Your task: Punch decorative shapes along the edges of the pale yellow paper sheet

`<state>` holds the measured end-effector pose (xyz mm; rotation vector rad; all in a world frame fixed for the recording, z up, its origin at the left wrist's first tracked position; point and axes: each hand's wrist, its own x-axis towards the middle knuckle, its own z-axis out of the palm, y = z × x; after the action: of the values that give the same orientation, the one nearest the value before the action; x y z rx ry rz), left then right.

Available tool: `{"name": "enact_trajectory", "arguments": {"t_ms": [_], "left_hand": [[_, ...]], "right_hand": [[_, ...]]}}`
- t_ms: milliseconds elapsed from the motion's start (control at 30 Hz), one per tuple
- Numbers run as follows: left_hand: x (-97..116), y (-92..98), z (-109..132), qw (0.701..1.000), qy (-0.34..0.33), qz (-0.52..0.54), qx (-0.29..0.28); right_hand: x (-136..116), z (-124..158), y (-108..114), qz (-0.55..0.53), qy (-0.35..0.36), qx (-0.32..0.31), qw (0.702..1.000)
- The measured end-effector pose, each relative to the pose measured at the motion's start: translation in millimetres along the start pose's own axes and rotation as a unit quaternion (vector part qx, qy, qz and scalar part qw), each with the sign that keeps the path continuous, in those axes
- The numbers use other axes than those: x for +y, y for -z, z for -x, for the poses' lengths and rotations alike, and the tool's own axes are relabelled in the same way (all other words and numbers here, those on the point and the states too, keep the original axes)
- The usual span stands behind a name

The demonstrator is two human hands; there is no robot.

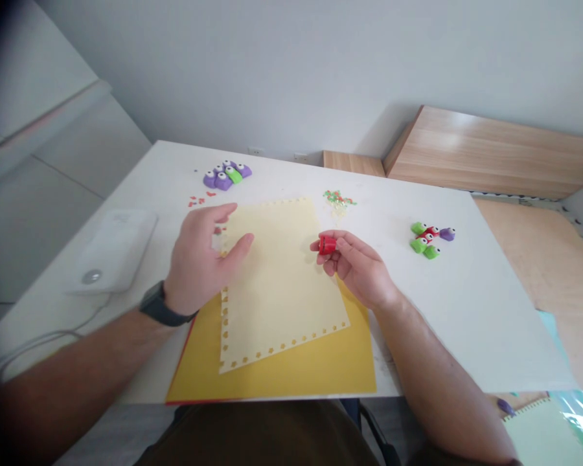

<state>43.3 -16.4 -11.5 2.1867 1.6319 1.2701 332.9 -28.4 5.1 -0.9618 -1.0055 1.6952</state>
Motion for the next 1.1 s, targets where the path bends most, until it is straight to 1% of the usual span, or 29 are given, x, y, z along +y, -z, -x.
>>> {"name": "enact_trajectory", "arguments": {"t_ms": [67, 133, 200, 267, 367, 467, 633, 767, 1000, 1100], "left_hand": [[9.3, 0.4, 1.5, 0.997, -0.009, 0.068, -0.046], [19.3, -0.7, 4.3, 0.986, 0.008, 0.136, -0.098], [27.4, -3.6, 7.9, 0.971, 0.04, 0.188, -0.141], [32.4, -7.4, 11.6, 0.959, 0.058, 0.216, -0.175], [35.2, -12.7, 15.4, 0.947, 0.084, 0.234, -0.204], [35.5, -15.8, 17.0, 0.939, 0.096, 0.25, -0.218], [35.7, -16.8, 18.0, 0.933, 0.099, 0.267, -0.222], [36.9, -15.8, 17.7, 0.929, 0.106, 0.277, -0.22], [40.2, -13.3, 16.0, 0.919, 0.124, 0.289, -0.236], [40.2, -13.8, 16.4, 0.915, 0.131, 0.298, -0.239]], "right_hand": [[1.3, 1.8, -4.8, 0.009, -0.003, -0.016, 1.0], [3.1, 3.8, -10.1, 0.022, -0.007, -0.031, 0.999], [5.4, 5.5, -14.9, 0.033, -0.009, -0.045, 0.998], [7.9, 6.4, -18.3, 0.037, -0.012, -0.057, 0.998], [11.8, 6.3, -20.6, 0.035, -0.013, -0.068, 0.997], [16.3, 5.6, -20.2, 0.036, -0.008, -0.083, 0.996], [22.8, 5.4, -18.6, 0.052, 0.004, -0.114, 0.992], [24.2, 5.2, -19.0, 0.063, 0.009, -0.113, 0.992], [22.6, 5.7, -22.3, 0.074, -0.001, -0.099, 0.992], [23.2, 5.6, -22.7, 0.076, -0.003, -0.103, 0.992]]}}
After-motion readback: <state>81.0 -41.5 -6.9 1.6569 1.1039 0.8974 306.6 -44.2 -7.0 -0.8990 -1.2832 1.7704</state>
